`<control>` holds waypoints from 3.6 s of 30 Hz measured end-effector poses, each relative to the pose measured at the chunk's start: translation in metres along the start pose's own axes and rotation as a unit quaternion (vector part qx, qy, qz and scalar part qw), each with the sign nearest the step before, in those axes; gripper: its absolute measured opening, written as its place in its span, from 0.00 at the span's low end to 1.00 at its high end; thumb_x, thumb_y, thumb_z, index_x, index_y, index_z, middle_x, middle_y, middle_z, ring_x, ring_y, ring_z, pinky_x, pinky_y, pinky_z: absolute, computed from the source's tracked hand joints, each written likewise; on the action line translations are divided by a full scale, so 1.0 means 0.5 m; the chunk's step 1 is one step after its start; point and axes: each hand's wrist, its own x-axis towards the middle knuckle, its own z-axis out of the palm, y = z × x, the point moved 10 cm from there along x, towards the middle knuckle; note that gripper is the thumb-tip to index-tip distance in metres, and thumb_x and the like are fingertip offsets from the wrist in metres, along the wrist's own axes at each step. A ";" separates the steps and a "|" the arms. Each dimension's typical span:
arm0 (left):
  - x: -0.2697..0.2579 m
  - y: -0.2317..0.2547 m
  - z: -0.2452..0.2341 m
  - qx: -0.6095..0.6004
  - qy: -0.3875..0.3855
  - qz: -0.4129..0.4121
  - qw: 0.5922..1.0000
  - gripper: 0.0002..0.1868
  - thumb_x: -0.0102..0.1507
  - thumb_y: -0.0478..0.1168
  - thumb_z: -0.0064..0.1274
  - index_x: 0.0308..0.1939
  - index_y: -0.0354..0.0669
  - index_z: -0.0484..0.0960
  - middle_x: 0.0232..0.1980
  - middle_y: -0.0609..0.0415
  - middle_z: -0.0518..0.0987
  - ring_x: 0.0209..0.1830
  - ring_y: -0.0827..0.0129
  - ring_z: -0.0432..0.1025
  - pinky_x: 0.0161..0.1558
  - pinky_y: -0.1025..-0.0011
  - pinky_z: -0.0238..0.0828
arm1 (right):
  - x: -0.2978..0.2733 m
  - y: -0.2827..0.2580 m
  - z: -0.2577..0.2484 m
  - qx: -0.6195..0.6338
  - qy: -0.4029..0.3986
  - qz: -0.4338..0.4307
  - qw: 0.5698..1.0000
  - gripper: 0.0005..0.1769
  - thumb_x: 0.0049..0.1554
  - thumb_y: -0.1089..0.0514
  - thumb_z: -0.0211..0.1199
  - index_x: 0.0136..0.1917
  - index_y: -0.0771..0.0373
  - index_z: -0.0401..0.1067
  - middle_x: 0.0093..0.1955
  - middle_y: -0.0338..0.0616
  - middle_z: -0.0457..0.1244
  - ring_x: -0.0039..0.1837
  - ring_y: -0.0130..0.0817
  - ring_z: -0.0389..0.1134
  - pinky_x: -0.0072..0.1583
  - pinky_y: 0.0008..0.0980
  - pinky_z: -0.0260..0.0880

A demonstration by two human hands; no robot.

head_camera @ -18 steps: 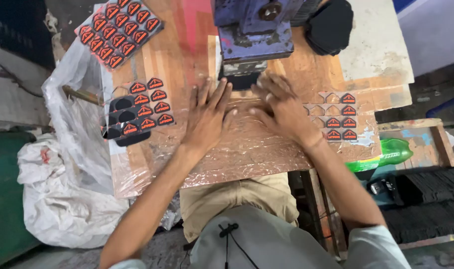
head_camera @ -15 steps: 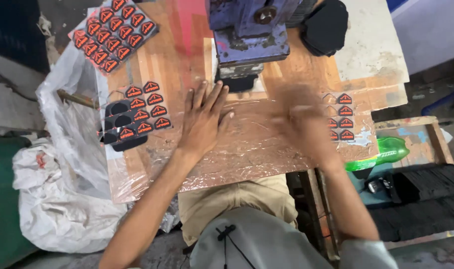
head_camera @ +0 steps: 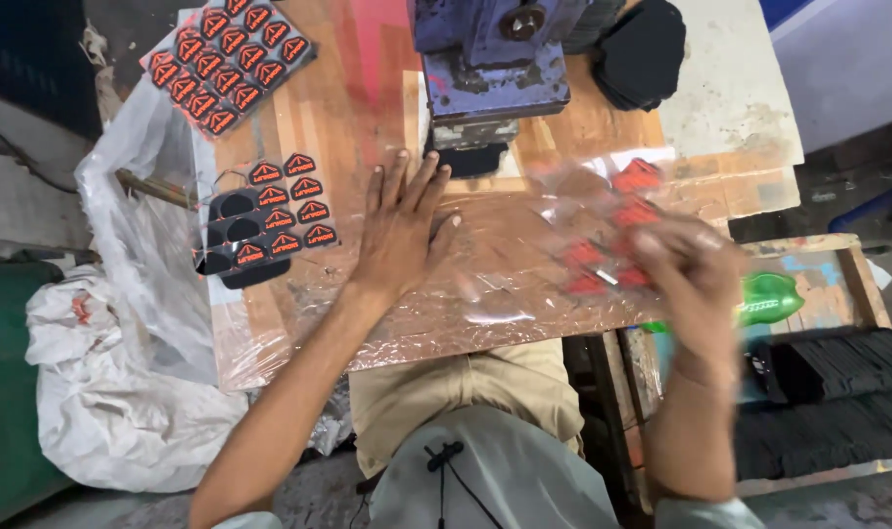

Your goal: The person repeatedly places small, triangular stickers onto a black, curved object. They then use a clear plastic sheet to press the stickers onto the object's surface. This process is repeated multiple times with different objects.

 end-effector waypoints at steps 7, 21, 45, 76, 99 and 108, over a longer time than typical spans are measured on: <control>-0.029 -0.007 0.014 0.066 0.023 0.037 0.997 0.33 0.67 0.46 0.50 0.75 0.39 0.68 0.83 0.45 0.60 0.84 0.43 0.48 0.82 0.43 0.41 | 0.060 0.235 0.239 0.102 -0.146 0.210 0.961 0.21 0.60 0.67 0.59 0.67 0.63 0.71 0.41 0.43 0.70 0.36 0.26 0.72 0.37 0.25 0.76; -0.006 -0.013 0.001 -0.015 -0.022 -0.004 1.000 0.30 0.69 0.53 0.48 0.73 0.46 0.68 0.78 0.45 0.64 0.80 0.45 0.51 0.77 0.43 0.40 | 0.223 0.213 0.222 -0.030 -0.082 0.093 0.992 0.20 0.62 0.63 0.68 0.65 0.74 0.72 0.40 0.38 0.68 0.36 0.18 0.66 0.35 0.20 0.67; -0.005 -0.008 0.001 0.003 -0.014 0.000 1.000 0.32 0.70 0.52 0.48 0.75 0.44 0.67 0.78 0.46 0.65 0.81 0.46 0.51 0.78 0.44 0.40 | 0.222 0.181 0.221 -0.100 -0.075 -0.014 0.992 0.17 0.61 0.67 0.70 0.63 0.74 0.76 0.37 0.35 0.67 0.36 0.14 0.62 0.36 0.19 0.62; -0.198 -0.058 -0.107 -0.405 0.057 -0.295 0.864 0.36 0.60 0.36 0.67 0.69 0.42 0.67 0.51 0.50 0.83 0.48 0.70 0.78 0.47 0.70 0.76 | 0.001 0.131 0.324 0.112 -0.216 0.201 0.949 0.18 0.59 0.64 0.69 0.63 0.66 0.76 0.52 0.45 0.72 0.51 0.30 0.72 0.51 0.31 0.77; -0.051 0.087 -0.049 -0.120 -0.007 0.058 0.991 0.20 0.64 0.51 0.55 0.50 0.41 0.85 0.55 0.47 0.79 0.54 0.45 0.69 0.59 0.54 0.64 | -0.107 0.181 0.020 -0.036 -0.052 0.185 0.981 0.07 0.61 0.69 0.67 0.54 0.67 0.78 0.45 0.40 0.70 0.42 0.21 0.67 0.42 0.24 0.65; -0.236 -0.287 -0.265 -0.062 0.128 -0.181 0.973 0.20 0.61 0.41 0.66 0.57 0.47 0.84 0.56 0.47 0.82 0.58 0.54 0.74 0.62 0.58 0.66 | -0.041 0.313 -0.086 -0.046 0.096 0.049 0.993 0.07 0.71 0.66 0.67 0.55 0.73 0.70 0.48 0.33 0.65 0.48 0.15 0.64 0.49 0.16 0.65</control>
